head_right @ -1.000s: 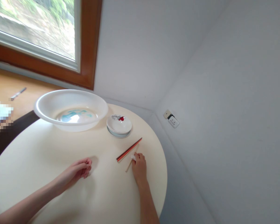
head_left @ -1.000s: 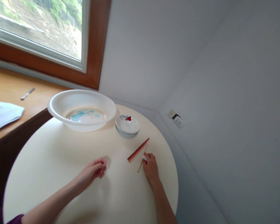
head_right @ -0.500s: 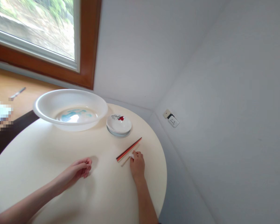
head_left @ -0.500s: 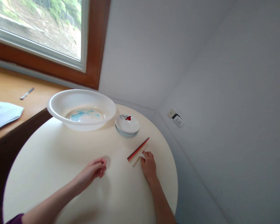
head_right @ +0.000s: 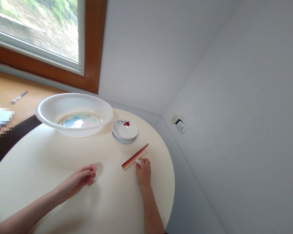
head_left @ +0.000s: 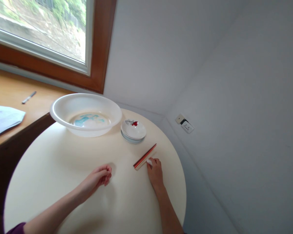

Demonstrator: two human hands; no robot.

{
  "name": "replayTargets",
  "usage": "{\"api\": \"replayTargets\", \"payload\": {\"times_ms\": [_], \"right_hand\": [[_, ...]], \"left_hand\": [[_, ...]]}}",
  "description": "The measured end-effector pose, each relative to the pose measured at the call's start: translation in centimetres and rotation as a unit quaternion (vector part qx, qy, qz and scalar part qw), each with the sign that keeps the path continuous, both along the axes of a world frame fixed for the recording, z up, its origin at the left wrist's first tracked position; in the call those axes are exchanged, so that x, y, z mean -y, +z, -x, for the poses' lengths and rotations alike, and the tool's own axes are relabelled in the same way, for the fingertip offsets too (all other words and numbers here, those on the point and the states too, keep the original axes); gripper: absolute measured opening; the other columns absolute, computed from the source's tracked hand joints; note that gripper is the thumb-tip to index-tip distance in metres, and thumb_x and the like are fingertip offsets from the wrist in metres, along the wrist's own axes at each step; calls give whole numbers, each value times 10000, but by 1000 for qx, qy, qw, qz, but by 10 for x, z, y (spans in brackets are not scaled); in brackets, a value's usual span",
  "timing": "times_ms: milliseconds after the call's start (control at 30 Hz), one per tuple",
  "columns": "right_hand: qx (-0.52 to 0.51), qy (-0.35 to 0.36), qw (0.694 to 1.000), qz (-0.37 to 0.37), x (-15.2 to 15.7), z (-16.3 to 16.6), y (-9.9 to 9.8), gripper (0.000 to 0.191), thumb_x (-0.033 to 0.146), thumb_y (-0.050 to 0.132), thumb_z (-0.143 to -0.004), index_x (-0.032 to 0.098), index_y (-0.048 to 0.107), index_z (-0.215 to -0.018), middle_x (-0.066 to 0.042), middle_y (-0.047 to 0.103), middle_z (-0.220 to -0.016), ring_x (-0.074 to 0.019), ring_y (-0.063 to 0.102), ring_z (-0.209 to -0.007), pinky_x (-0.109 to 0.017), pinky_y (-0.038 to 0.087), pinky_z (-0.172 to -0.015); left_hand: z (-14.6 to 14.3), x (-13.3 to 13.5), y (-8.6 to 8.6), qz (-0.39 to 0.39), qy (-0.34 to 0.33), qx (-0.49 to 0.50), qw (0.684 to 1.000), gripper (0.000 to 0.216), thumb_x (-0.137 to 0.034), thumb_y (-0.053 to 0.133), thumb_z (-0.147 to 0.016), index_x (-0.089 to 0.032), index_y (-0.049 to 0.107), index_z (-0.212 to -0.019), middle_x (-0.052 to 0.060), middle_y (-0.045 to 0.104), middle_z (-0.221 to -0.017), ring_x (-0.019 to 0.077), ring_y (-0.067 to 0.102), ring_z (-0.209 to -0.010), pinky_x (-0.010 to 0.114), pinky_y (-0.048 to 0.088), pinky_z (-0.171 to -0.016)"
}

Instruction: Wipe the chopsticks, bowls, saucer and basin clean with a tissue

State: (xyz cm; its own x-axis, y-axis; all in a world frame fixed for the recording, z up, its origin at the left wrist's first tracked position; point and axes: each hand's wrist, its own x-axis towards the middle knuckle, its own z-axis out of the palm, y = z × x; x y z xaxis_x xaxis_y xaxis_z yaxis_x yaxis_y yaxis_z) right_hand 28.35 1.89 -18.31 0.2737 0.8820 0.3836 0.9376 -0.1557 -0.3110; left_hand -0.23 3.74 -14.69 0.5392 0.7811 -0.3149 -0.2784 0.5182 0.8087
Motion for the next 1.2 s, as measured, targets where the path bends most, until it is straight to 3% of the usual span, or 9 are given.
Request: {"api": "replayTargets", "payload": {"times_ms": [267,1200], "right_hand": [[1,-6,1000,4,0,2,1,298,150,481,-787,189,644,-1034,-86,571,-951,-229,514,-927,-333,435,-858],[6,-6,1000,0,3,6,2,319,158,484,-786,184,636,-1065,-80,564,-948,-218,508,-925,-327,432,-851]], "left_hand": [[0,-1,-3,2,-1,6,1000,114,-244,599,-610,-172,517,-641,-64,446,-486,76,373,-457,228,272,-493],[0,1,4,-4,5,-9,1000,133,-268,604,-586,-173,520,-625,-65,431,-482,80,362,-457,236,270,-497]]}}
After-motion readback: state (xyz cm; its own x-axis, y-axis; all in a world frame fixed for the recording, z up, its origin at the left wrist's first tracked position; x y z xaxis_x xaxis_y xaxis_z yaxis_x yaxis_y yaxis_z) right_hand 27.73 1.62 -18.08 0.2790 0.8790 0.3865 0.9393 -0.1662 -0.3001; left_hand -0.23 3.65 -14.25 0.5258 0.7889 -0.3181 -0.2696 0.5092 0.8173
